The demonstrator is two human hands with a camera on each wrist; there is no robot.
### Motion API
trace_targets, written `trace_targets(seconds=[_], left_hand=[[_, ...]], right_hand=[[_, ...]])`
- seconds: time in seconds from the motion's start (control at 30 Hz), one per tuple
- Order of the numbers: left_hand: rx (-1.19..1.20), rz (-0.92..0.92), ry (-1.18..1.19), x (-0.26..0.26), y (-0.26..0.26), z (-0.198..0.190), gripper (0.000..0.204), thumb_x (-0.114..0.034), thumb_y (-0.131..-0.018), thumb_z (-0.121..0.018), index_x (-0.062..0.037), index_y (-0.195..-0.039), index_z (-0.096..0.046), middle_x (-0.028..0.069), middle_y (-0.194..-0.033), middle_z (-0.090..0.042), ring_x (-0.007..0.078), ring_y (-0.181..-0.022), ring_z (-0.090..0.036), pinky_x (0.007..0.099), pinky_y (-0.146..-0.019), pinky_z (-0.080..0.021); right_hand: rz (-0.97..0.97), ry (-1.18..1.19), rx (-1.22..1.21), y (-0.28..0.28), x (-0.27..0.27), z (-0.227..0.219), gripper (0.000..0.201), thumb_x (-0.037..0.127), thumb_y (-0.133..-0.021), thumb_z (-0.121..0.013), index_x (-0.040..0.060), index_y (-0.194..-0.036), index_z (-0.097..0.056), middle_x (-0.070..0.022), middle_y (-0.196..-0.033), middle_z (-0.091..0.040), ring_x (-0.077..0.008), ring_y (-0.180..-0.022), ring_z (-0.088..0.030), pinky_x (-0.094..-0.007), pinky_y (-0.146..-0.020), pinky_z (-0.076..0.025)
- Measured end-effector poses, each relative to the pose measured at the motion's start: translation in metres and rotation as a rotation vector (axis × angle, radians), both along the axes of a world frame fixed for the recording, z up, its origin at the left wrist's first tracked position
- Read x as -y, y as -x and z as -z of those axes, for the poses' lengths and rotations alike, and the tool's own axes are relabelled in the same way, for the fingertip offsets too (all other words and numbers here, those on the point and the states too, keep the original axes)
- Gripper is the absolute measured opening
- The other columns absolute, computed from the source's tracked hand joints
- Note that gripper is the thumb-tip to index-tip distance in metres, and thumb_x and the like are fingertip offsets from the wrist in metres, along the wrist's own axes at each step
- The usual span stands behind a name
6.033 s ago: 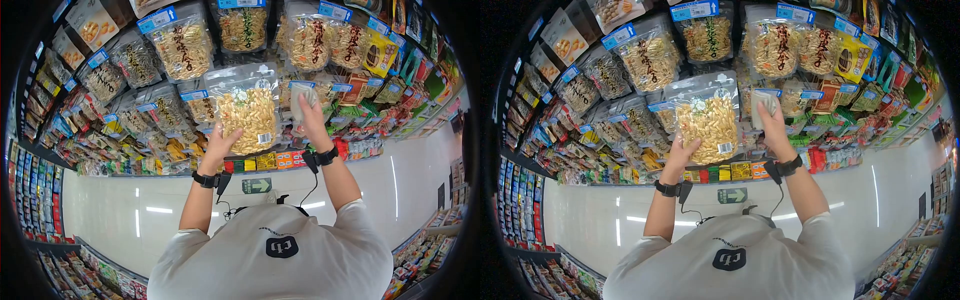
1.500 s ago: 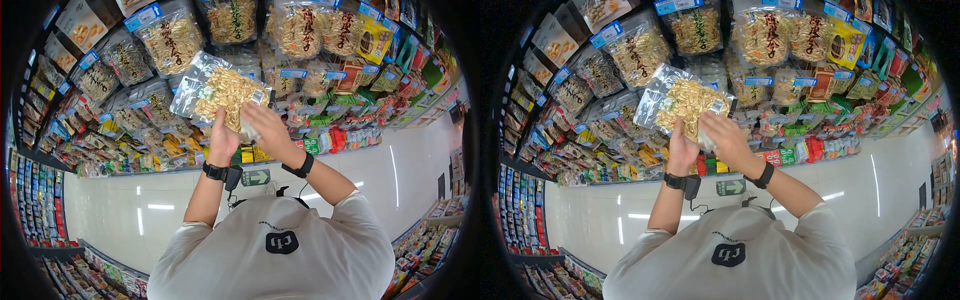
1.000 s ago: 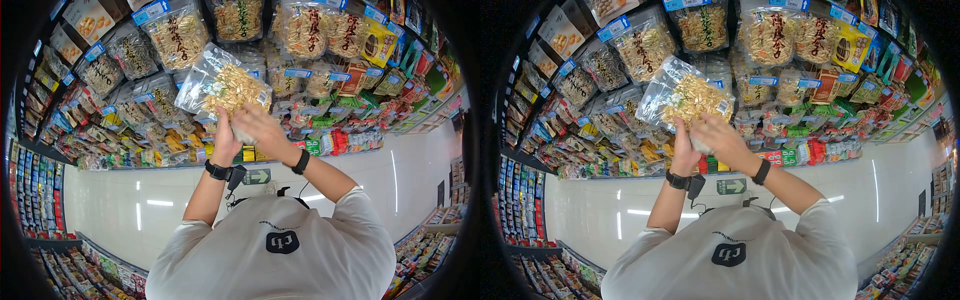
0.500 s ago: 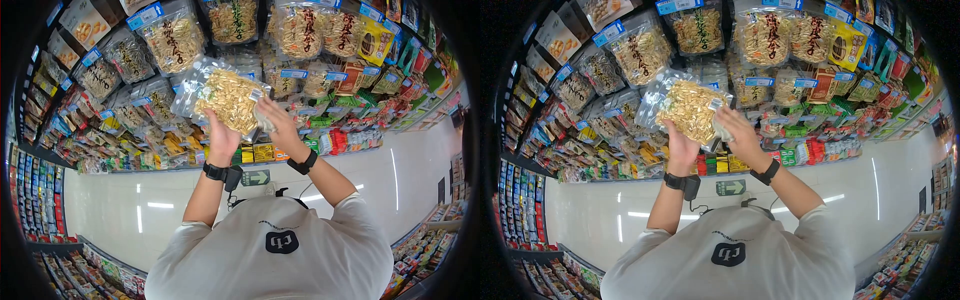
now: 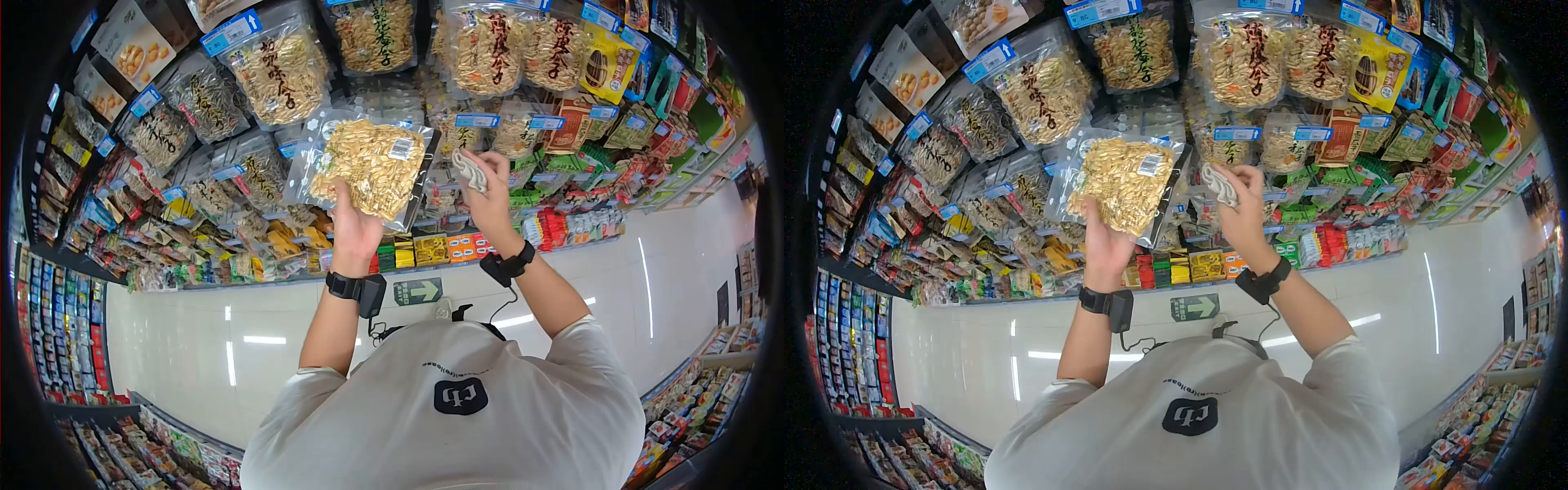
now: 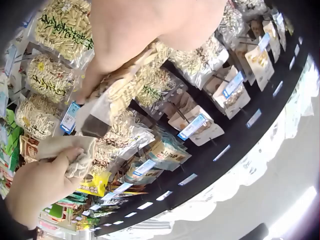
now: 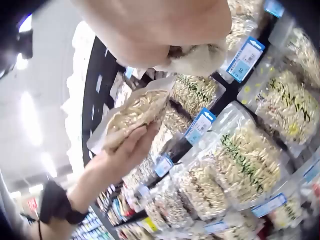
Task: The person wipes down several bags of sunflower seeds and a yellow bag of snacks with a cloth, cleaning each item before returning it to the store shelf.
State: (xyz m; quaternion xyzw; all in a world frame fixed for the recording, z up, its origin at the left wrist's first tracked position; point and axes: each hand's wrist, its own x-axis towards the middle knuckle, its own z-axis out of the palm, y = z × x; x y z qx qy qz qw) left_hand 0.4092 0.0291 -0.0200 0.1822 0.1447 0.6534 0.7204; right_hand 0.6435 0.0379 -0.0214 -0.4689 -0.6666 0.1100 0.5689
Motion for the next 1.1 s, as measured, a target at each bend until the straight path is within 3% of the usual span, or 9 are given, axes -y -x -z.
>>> trace_targets(seconds=[0.03, 0.1, 0.27, 0.33, 0.57, 0.7, 0.87, 0.97, 1.1], left_hand=[[0.001, 0.003, 0.001, 0.0, 0.0, 0.003, 0.061, -0.047, -0.102, -0.042, -0.0086, -0.147, -0.032, 0.009, -0.149, -0.041, 0.0283, -0.134, -0.042, 0.0459, -0.111, -0.036], [-0.051, 0.054, 0.02, 0.001, -0.002, 0.006, 0.049, -0.031, -0.103, -0.047, -0.0049, -0.144, -0.036, 0.0113, -0.144, -0.046, 0.0273, -0.13, -0.046, 0.0442, -0.109, -0.039], [0.004, 0.048, 0.036, 0.01, -0.009, -0.005, 0.045, -0.025, -0.103, -0.047, -0.0025, -0.142, -0.038, 0.014, -0.142, -0.048, 0.0284, -0.129, -0.048, 0.0453, -0.108, -0.041], [0.037, 0.043, 0.025, 0.01, -0.007, -0.004, 0.045, -0.025, -0.103, -0.047, -0.0027, -0.141, -0.038, 0.0142, -0.142, -0.048, 0.0287, -0.129, -0.048, 0.0458, -0.108, -0.041], [0.114, -0.014, 0.044, 0.01, 0.007, 0.002, 0.046, -0.026, -0.104, -0.044, -0.001, -0.142, -0.038, 0.0159, -0.143, -0.047, 0.0315, -0.131, -0.046, 0.047, -0.11, -0.04], [0.005, 0.087, 0.04, 0.024, 0.008, -0.003, 0.046, -0.024, -0.102, -0.049, -0.0036, -0.142, -0.037, 0.0139, -0.142, -0.047, 0.0296, -0.129, -0.049, 0.0474, -0.108, -0.041], [-0.003, 0.05, 0.015, 0.033, 0.004, -0.014, 0.046, -0.023, -0.102, -0.05, -0.0042, -0.142, -0.038, 0.0137, -0.142, -0.047, 0.0295, -0.129, -0.048, 0.0469, -0.107, -0.042], [0.093, 0.024, 0.026, 0.028, 0.008, -0.017, 0.045, -0.025, -0.104, -0.044, -0.0036, -0.143, -0.036, 0.0138, -0.144, -0.046, 0.03, -0.131, -0.046, 0.0475, -0.11, -0.039], [-0.024, -0.041, 0.044, 0.034, 0.011, -0.024, 0.045, -0.027, -0.104, -0.046, -0.0029, -0.141, -0.038, 0.0124, -0.14, -0.049, 0.0288, -0.127, -0.049, 0.0468, -0.107, -0.042]], right_hand=[[0.003, 0.001, 0.001, 0.006, 0.0, -0.002, 0.04, -0.004, -0.084, -0.062, 0.0054, -0.123, -0.062, -0.0109, -0.109, -0.064, -0.0204, -0.106, -0.06, -0.0328, -0.093, -0.046], [-0.175, 0.262, -0.546, 0.027, -0.001, -0.005, 0.03, 0.004, -0.087, -0.068, 0.0026, -0.116, -0.063, -0.0083, -0.106, -0.065, -0.0175, -0.099, -0.062, -0.031, -0.089, -0.048], [-0.099, 0.333, -0.645, 0.046, -0.007, -0.004, 0.022, 0.01, -0.086, -0.071, 0.0001, -0.104, -0.064, -0.0086, -0.107, -0.065, -0.0166, -0.098, -0.061, -0.0301, -0.086, -0.047], [-0.136, 0.064, -0.342, 0.054, 0.005, 0.005, 0.021, 0.0, -0.081, -0.067, -0.0014, -0.102, -0.064, -0.0106, -0.106, -0.063, -0.0216, -0.099, -0.06, -0.0325, -0.088, -0.046], [-0.395, -0.042, -0.025, 0.052, 0.023, 0.012, 0.033, -0.01, -0.072, -0.058, -0.0015, -0.104, -0.064, -0.0111, -0.1, -0.062, -0.027, -0.096, -0.059, -0.0354, -0.087, -0.046], [-0.13, 0.109, -0.427, 0.045, 0.004, -0.008, 0.026, -0.002, -0.079, -0.066, 0.0017, -0.105, -0.061, -0.0112, -0.099, -0.062, -0.0235, -0.089, -0.061, -0.0333, -0.082, -0.047], [-0.047, -0.08, -0.157, 0.048, 0.01, -0.007, 0.026, -0.002, -0.079, -0.068, 0.0015, -0.103, -0.059, -0.0091, -0.1, -0.06, -0.0206, -0.093, -0.059, -0.0321, -0.084, -0.047], [-0.318, -0.052, -0.126, 0.061, 0.033, 0.013, 0.032, -0.007, -0.07, -0.054, -0.0002, -0.101, -0.061, -0.0139, -0.101, -0.058, -0.0309, -0.094, -0.057, -0.0373, -0.088, -0.044], [-0.399, -0.063, -0.047, 0.06, 0.046, 0.01, 0.039, -0.008, -0.062, -0.05, -0.0001, -0.098, -0.062, -0.0132, -0.101, -0.059, -0.0315, -0.098, -0.056, -0.039, -0.092, -0.042]])
